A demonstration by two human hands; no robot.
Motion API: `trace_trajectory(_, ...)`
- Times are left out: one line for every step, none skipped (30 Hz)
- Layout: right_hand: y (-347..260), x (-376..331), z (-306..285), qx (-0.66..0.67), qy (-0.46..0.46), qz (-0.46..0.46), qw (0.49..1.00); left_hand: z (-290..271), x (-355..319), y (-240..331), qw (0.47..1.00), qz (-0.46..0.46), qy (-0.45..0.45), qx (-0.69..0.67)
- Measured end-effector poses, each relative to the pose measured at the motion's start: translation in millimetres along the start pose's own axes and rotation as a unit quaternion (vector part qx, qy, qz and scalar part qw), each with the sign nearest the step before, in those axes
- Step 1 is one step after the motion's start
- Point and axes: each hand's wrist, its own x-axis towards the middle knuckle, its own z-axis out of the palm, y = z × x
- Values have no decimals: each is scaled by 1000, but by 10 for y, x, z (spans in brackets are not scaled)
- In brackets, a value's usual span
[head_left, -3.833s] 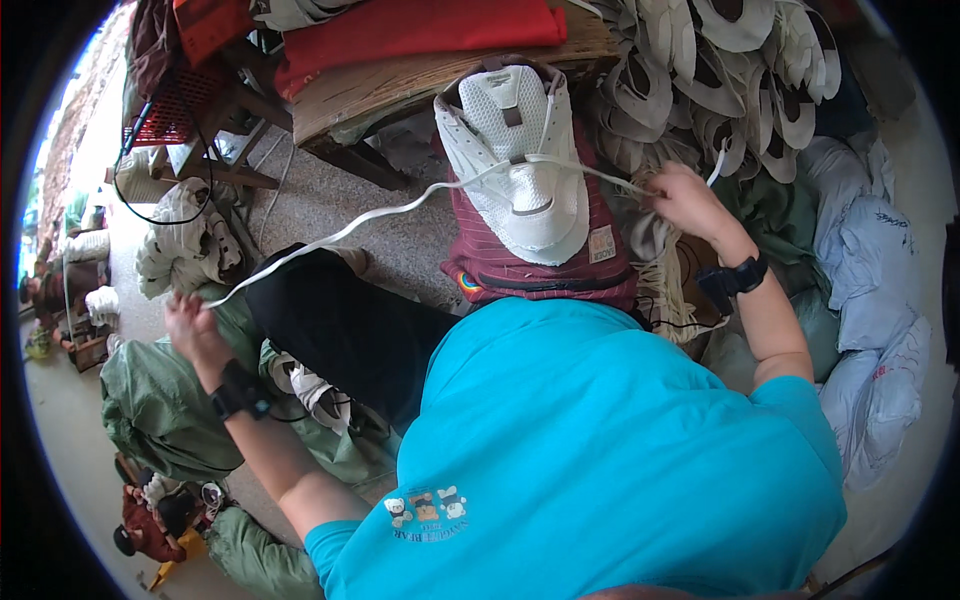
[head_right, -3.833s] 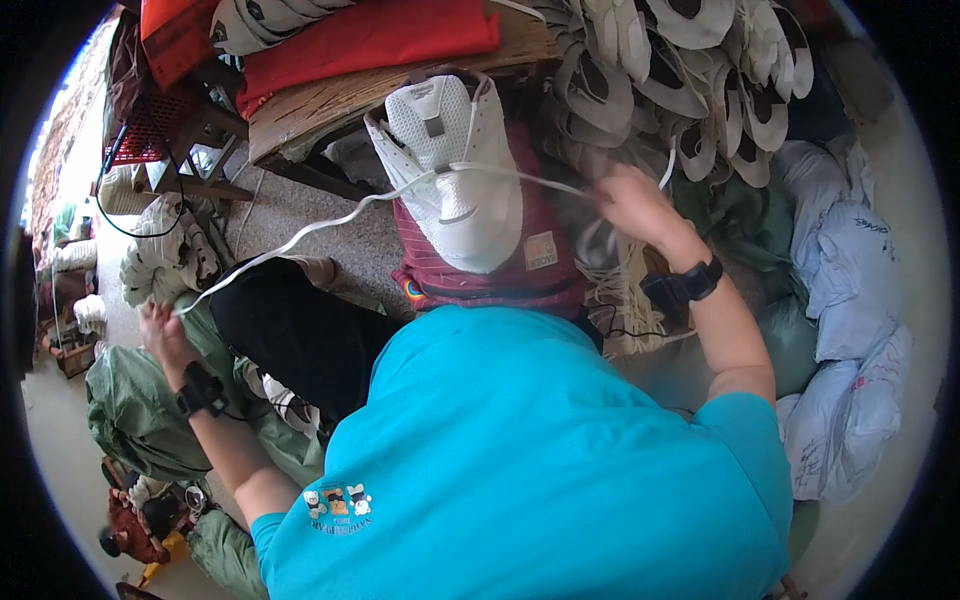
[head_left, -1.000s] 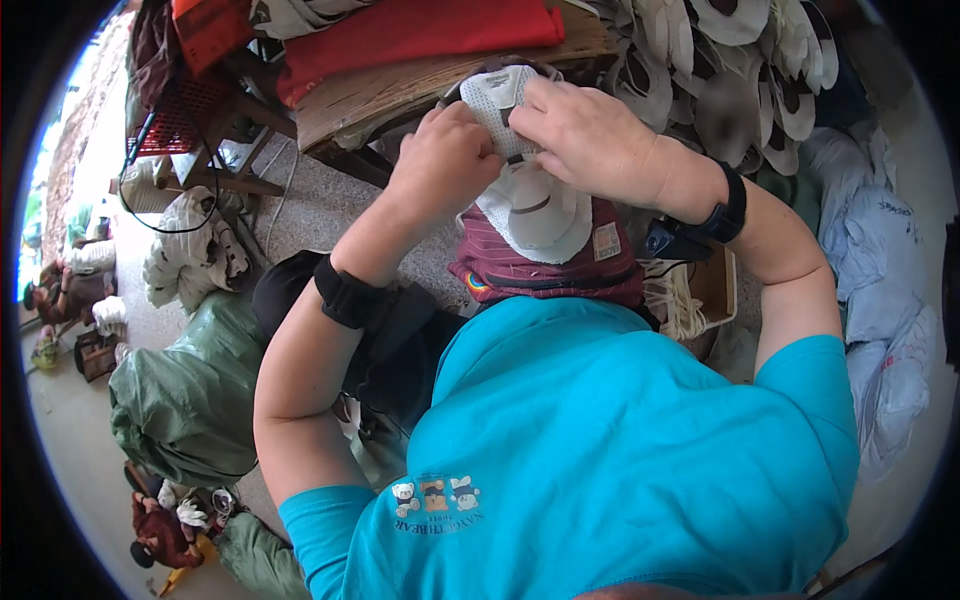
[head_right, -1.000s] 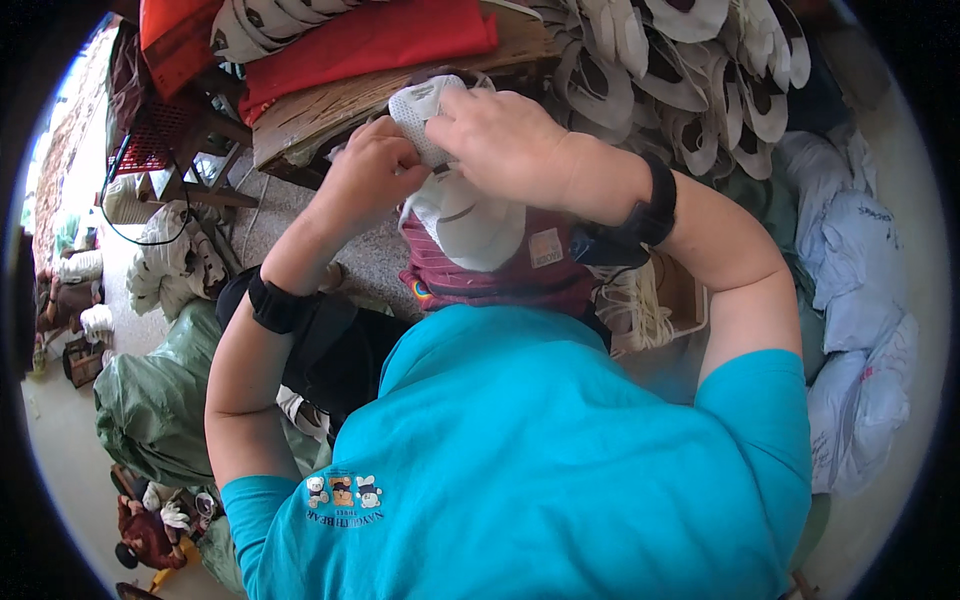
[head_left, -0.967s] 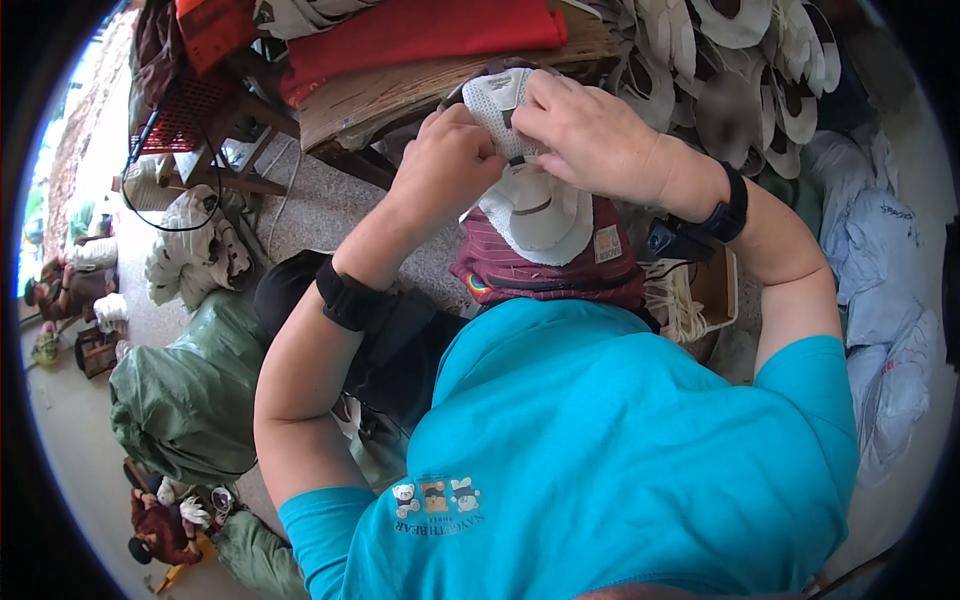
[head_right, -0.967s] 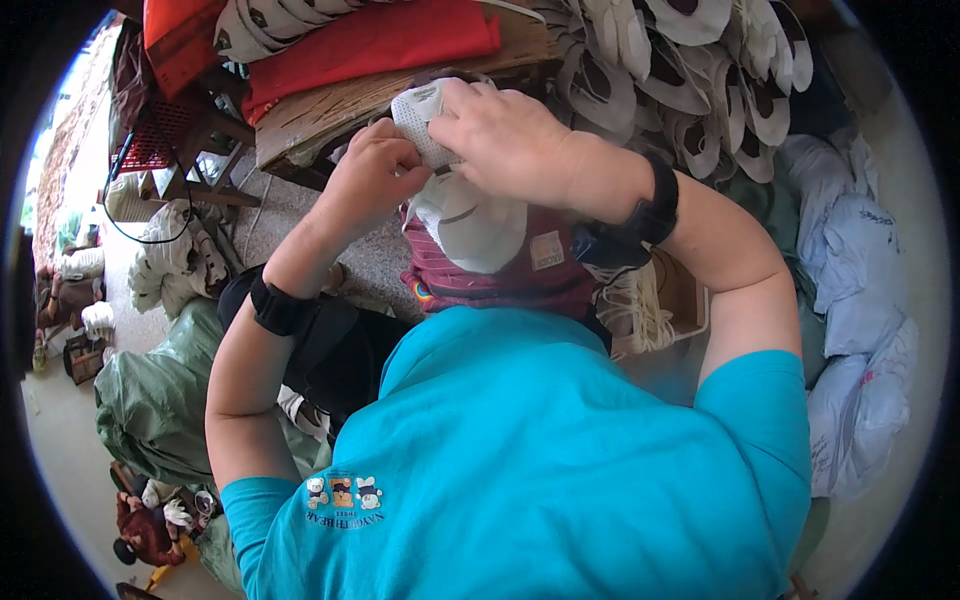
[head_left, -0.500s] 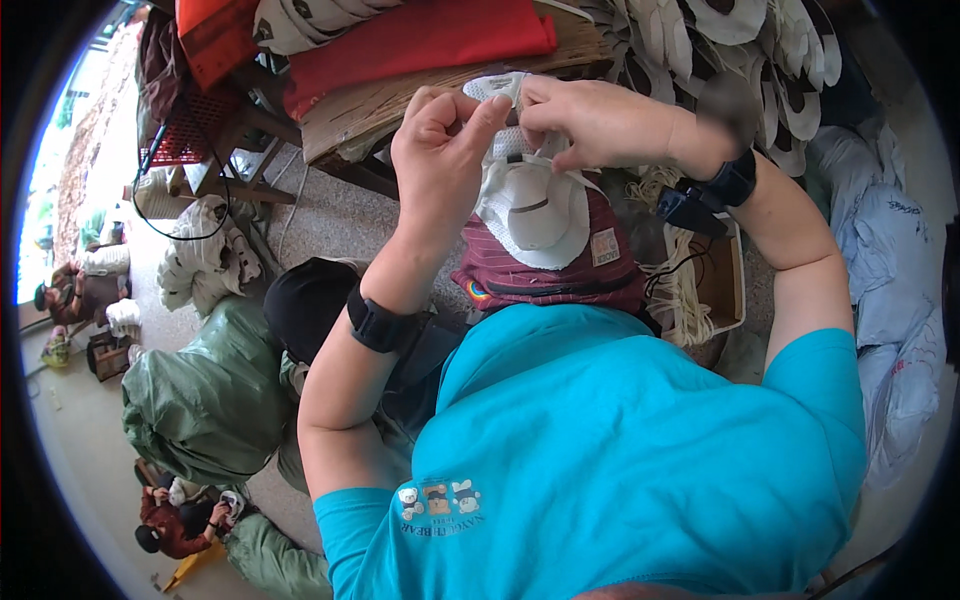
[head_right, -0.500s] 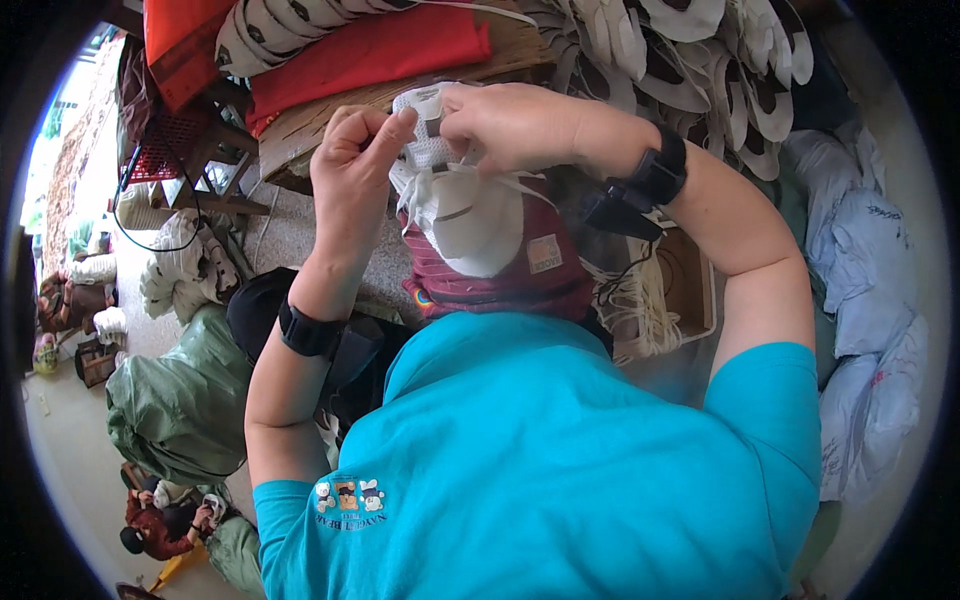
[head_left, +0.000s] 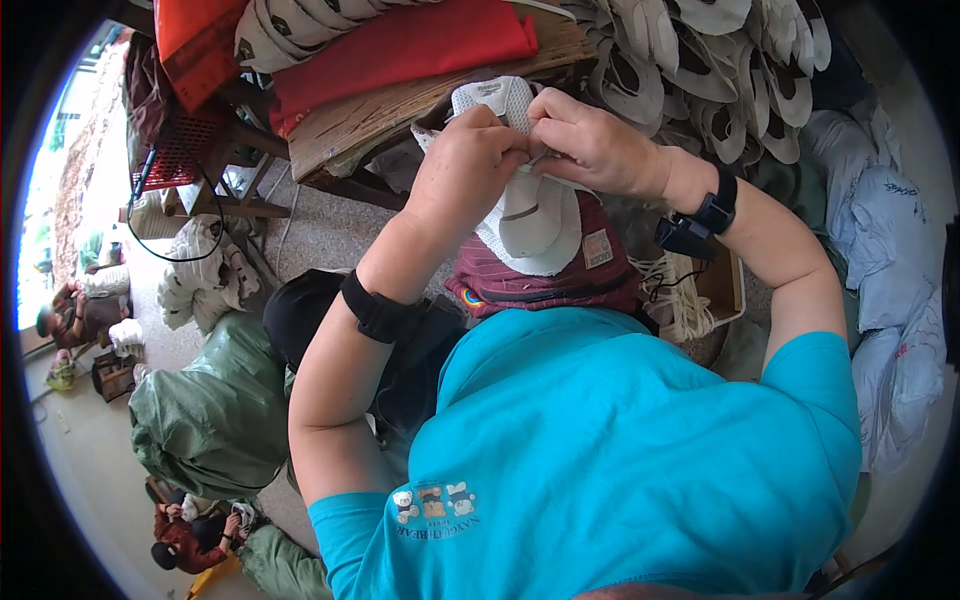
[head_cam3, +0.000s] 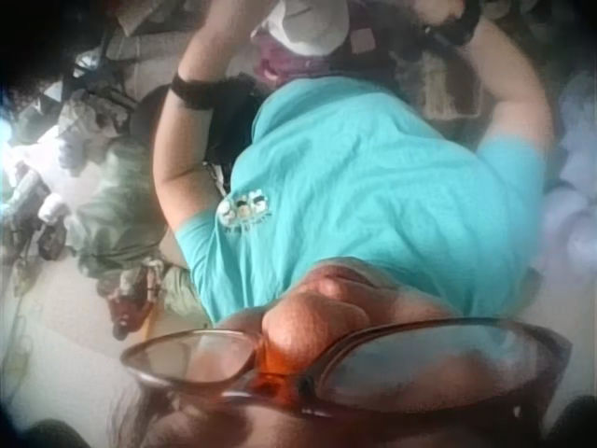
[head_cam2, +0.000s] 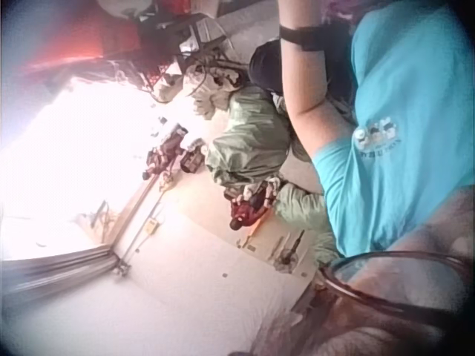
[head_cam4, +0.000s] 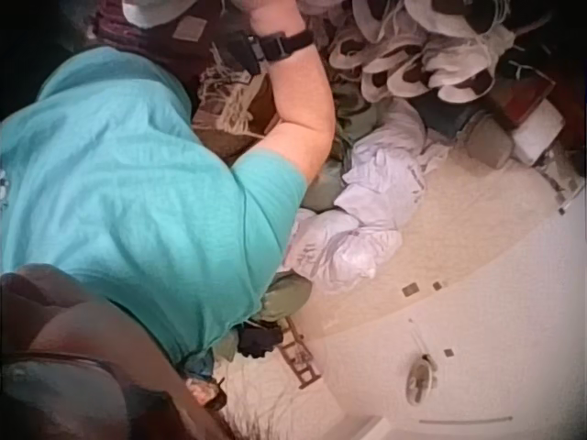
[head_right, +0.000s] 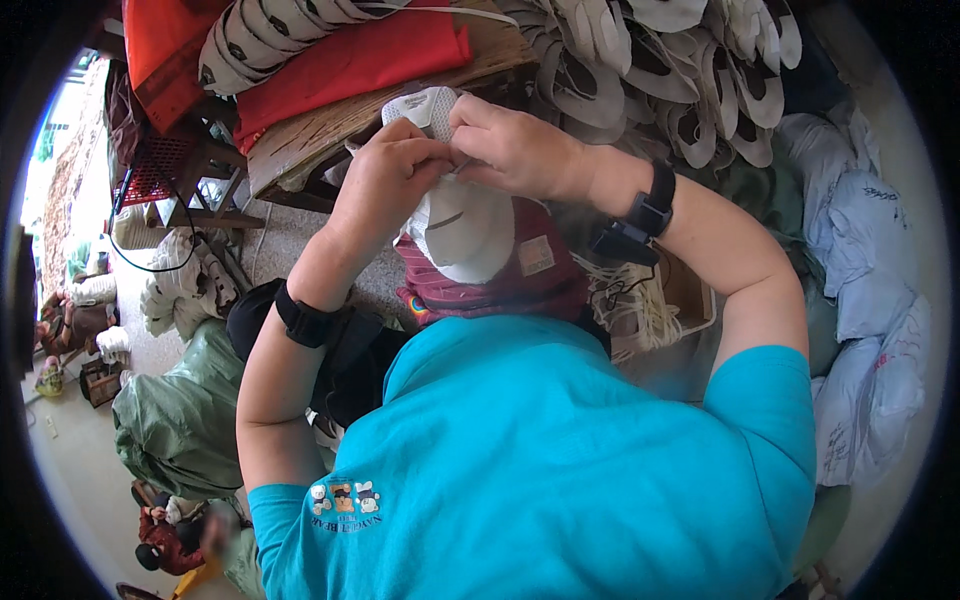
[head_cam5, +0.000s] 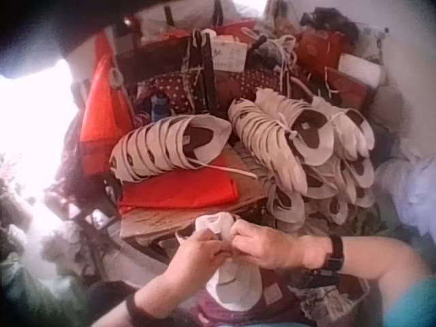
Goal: The person threads a white shoelace through the eyelets of a white shoe held in their lap. They pull the lace through the holes and adjust the tension repeatedly, working on the shoe while sitting on the floor.
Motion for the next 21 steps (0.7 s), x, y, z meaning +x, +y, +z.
trace_trajectory(8, -3, 9, -7, 5, -6, 1000, -15, 15, 14, 1000, 0, -10, 13)
trace_trajectory(17, -7, 18, -14, 9, -12, 1000, -19, 39, 29, 999, -1, -21, 26)
trace_trajectory(19, -4, 26, -20, 12, -19, 1000, -18, 52, 31, 999, -2, -30, 38)
trace_trajectory(12, 2, 31, -25, 15, -17, 999, 8, 52, 1, 997, 28, -25, 71)
trace_trajectory(-2, 9, 34, -30, 18, -15, 999, 54, 46, -54, 993, 57, -19, 104)
trace_trajectory(-11, 25, 21, -35, 22, -15, 999, 78, 63, -97, 987, 86, -12, 138)
trace_trajectory(-27, 48, -3, -23, 10, 5, 1000, 44, 85, -166, 983, 95, 26, 153)
trace_trajectory(-50, 76, -33, -11, -1, 24, 1000, -23, 97, -261, 978, 105, 64, 168)
trace_trajectory(-71, 75, -44, 0, -11, 49, 999, -57, 104, -317, 971, 118, 100, 180)
trace_trajectory(-91, 89, -38, 3, 15, 72, 997, -210, 156, -201, 970, 114, 152, 151)
trace_trajectory(-118, 115, -20, 6, 41, 95, 995, -273, 139, -147, 987, -13, 159, 32)
trace_trajectory(-148, 155, 3, 9, 64, 116, 991, -283, 106, -121, 986, -8, 165, -2)
trace_trajectory(-171, 199, 53, 44, 76, 121, 989, -283, 81, -91, 985, -2, 170, -36)
trace_trajectory(-191, 243, 126, 80, 89, 126, 985, -274, 56, -53, 982, -33, 166, -86)
trace_trajectory(-220, 275, 172, 116, 102, 131, 979, -263, 32, -12, 976, -63, 160, -135)
trace_trajectory(-264, 295, 180, 185, 100, 174, 962, -267, 16, 6, 967, -92, 154, -183)
trace_trajectory(-315, 315, 175, 252, 97, 215, 938, -276, -1, -23, 951, -112, 158, -242)
trace_trajectory(-353, 347, 151, 317, 92, 253, 909, -279, -21, -84, 931, -130, 163, -300)
trace_trajectory(-406, 407, 62, 340, 113, 246, 901, -293, -35, -134, 907, -146, 169, -358)
trace_trajectory(-480, 486, -73, 363, 133, 239, 891, -316, -47, -160, 893, -151, 179, -383)
trace_trajectory(-544, 540, -168, 386, 154, 234, 879, -305, -52, -181, 890, -150, 192, -386)
